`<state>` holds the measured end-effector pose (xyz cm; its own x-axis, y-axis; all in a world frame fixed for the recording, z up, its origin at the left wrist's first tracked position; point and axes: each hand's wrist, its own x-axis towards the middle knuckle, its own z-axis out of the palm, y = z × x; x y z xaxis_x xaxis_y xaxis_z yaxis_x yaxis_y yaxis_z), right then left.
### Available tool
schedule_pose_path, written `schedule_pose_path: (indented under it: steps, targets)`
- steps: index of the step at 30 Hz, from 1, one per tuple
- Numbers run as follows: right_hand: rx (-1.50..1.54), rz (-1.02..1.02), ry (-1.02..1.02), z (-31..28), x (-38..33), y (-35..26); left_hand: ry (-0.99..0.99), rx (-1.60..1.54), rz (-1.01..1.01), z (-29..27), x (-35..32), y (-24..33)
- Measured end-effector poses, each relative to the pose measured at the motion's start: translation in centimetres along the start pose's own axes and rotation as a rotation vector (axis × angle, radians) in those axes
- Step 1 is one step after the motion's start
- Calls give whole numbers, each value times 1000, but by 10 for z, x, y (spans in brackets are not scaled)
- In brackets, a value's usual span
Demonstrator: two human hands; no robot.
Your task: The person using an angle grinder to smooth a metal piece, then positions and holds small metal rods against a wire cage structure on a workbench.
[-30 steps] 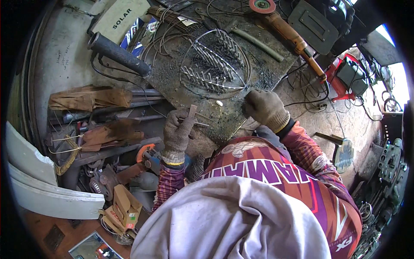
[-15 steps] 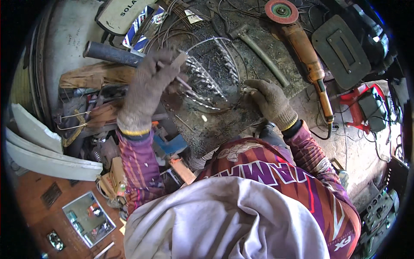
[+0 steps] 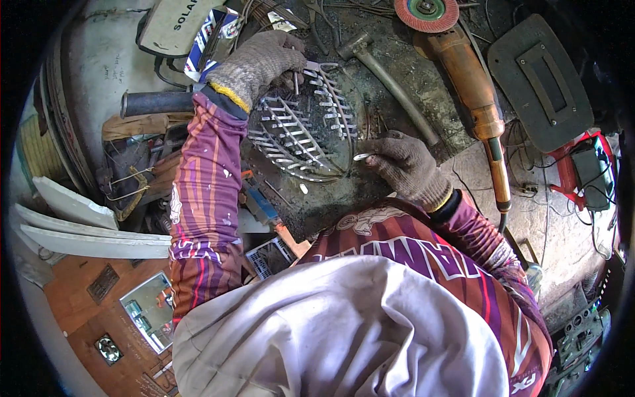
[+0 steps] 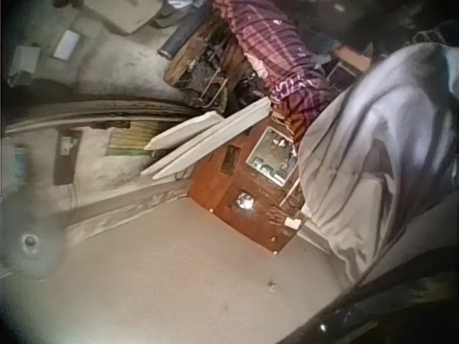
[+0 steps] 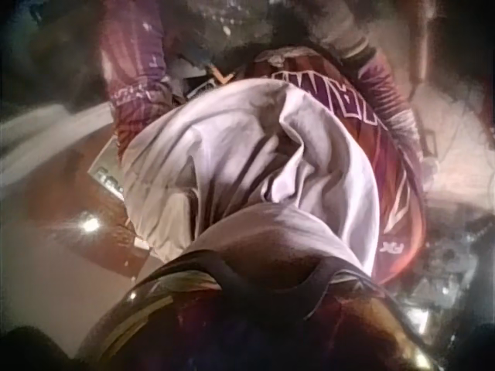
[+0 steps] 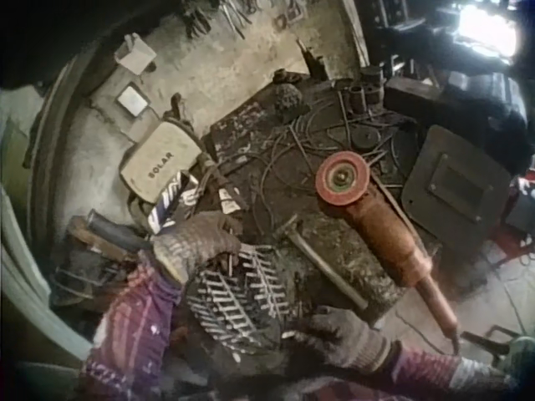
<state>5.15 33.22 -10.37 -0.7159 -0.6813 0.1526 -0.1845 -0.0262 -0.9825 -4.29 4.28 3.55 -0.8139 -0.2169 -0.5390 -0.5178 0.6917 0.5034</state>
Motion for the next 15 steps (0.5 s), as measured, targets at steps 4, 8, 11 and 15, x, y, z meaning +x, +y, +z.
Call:
schedule_pose_path:
  steps: [4,8,11,15]
  targets:
    - [12,7,20,-6,11,-10,-44,73,-41,-1,8,-7]
    - [55,75,274,-19,44,-18,-68,70,-22,0,15,1]
    - [-272,-93,365,-37,82,-12,-53,100,-32,1,29,-18]
    - [-349,-254,387,-35,117,2,-102,676,406,0,31,-21]
